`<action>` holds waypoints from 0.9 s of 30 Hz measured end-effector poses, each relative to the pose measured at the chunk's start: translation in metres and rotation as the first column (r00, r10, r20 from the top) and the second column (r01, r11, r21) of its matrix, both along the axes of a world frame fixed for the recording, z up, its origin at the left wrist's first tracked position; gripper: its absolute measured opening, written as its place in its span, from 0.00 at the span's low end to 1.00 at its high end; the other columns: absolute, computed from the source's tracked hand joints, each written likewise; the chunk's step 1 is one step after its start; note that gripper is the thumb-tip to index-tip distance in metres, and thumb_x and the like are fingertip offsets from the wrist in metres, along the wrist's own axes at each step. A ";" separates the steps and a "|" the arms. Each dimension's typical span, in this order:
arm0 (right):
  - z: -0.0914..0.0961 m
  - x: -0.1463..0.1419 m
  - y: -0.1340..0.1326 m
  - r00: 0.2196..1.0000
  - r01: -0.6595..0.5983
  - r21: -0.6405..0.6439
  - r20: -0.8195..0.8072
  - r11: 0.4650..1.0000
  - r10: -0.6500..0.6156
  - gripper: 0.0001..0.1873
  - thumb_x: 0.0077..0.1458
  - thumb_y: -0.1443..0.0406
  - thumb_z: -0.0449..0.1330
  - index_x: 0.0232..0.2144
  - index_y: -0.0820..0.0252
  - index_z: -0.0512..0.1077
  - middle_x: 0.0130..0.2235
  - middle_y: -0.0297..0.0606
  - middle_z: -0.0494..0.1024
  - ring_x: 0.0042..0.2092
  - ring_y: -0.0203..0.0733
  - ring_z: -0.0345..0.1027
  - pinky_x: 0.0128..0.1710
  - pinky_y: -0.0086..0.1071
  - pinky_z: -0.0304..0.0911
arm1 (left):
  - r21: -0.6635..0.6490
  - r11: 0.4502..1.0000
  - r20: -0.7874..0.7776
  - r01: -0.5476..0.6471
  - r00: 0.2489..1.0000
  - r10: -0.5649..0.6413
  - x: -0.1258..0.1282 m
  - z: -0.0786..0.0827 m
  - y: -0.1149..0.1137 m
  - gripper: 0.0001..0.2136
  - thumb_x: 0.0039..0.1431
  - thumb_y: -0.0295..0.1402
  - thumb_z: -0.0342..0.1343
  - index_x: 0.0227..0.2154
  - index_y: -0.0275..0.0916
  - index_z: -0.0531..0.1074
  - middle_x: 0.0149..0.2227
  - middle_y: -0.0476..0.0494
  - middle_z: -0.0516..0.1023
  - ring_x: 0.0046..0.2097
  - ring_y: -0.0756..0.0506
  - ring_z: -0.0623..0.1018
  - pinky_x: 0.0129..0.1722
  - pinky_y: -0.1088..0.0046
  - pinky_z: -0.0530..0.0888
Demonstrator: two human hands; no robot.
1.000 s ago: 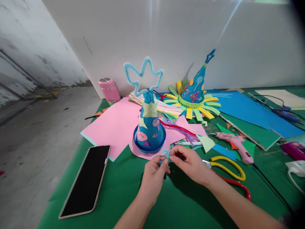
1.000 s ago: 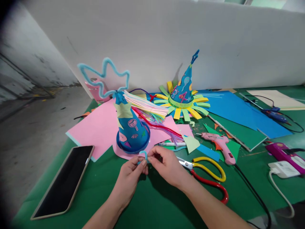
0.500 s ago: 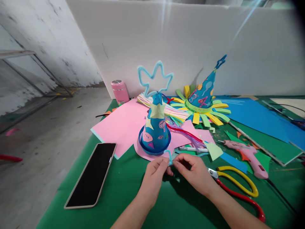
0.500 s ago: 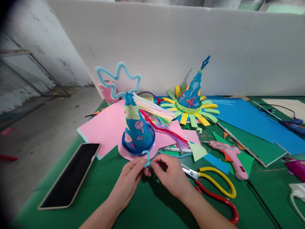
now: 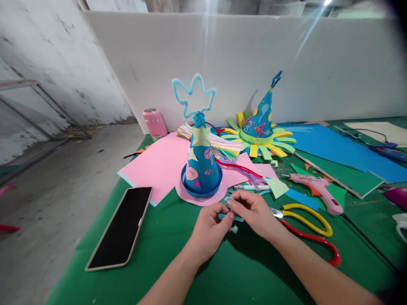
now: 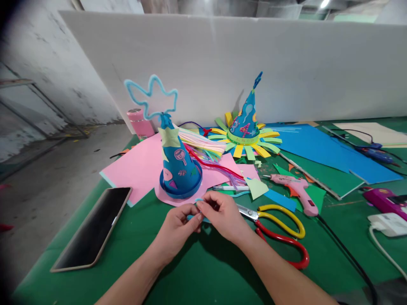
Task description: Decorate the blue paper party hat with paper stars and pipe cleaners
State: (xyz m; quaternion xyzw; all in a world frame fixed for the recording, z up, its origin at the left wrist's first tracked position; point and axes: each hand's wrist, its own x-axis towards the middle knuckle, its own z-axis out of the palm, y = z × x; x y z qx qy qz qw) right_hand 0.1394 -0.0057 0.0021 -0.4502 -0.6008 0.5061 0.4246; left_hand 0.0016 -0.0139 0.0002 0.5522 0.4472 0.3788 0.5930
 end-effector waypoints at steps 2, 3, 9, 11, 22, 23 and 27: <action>0.001 0.000 0.000 0.998 -0.007 -0.023 -0.057 1.000 0.006 0.12 0.51 0.61 0.55 0.21 0.62 0.61 0.22 0.28 0.59 0.24 0.30 0.51 0.23 0.24 0.50 | 0.009 1.000 0.007 0.030 1.000 -0.030 0.000 0.002 -0.002 0.10 0.48 0.36 0.54 0.18 0.35 0.65 0.18 0.51 0.64 0.23 0.52 0.64 0.24 0.77 0.62; 0.001 0.000 0.000 0.996 -0.013 -0.040 -0.084 0.999 0.010 0.13 0.51 0.60 0.56 0.21 0.62 0.61 0.22 0.28 0.59 0.24 0.30 0.51 0.23 0.24 0.50 | 0.016 0.999 0.006 0.040 0.999 -0.040 0.000 0.004 -0.002 0.10 0.48 0.36 0.54 0.18 0.35 0.66 0.18 0.51 0.65 0.23 0.52 0.64 0.24 0.77 0.62; 0.008 0.000 -0.003 0.979 -0.059 -0.114 -0.199 0.992 0.035 0.14 0.50 0.60 0.57 0.20 0.62 0.60 0.21 0.27 0.59 0.24 0.28 0.51 0.23 0.23 0.50 | 0.060 0.997 -0.021 0.047 0.999 -0.046 -0.002 0.009 -0.006 0.10 0.49 0.36 0.55 0.19 0.35 0.68 0.20 0.49 0.67 0.24 0.51 0.66 0.24 0.78 0.62; 0.010 0.001 -0.004 0.977 -0.064 -0.108 -0.211 0.992 0.040 0.14 0.50 0.60 0.57 0.20 0.62 0.60 0.21 0.27 0.59 0.24 0.28 0.51 0.23 0.23 0.50 | 0.065 0.997 -0.021 0.040 0.999 -0.039 -0.001 0.007 -0.008 0.10 0.49 0.36 0.54 0.19 0.35 0.68 0.20 0.49 0.66 0.25 0.51 0.66 0.24 0.77 0.62; 0.010 0.002 -0.009 0.996 -0.023 0.076 0.086 0.997 0.017 0.09 0.53 0.62 0.54 0.24 0.62 0.66 0.23 0.32 0.67 0.26 0.32 0.59 0.24 0.24 0.56 | 0.079 0.977 0.035 -0.198 0.980 0.196 -0.002 -0.001 0.000 0.10 0.48 0.35 0.56 0.18 0.35 0.68 0.19 0.50 0.67 0.25 0.51 0.66 0.26 0.77 0.63; 0.008 0.002 -0.009 0.994 0.003 0.083 0.105 0.997 -0.011 0.10 0.53 0.62 0.54 0.23 0.62 0.66 0.22 0.31 0.66 0.25 0.31 0.58 0.24 0.24 0.55 | 0.062 0.978 0.053 -0.198 0.979 0.195 -0.002 -0.001 0.000 0.10 0.49 0.35 0.55 0.18 0.35 0.68 0.19 0.49 0.68 0.25 0.51 0.66 0.27 0.77 0.63; 0.001 0.004 -0.006 0.992 0.076 0.071 0.097 0.995 -0.083 0.12 0.53 0.60 0.54 0.22 0.61 0.64 0.21 0.30 0.63 0.23 0.31 0.55 0.22 0.24 0.53 | -0.090 0.976 0.224 -0.201 0.950 0.216 -0.002 -0.004 0.002 0.14 0.53 0.41 0.50 0.25 0.35 0.72 0.22 0.46 0.72 0.27 0.49 0.70 0.31 0.73 0.66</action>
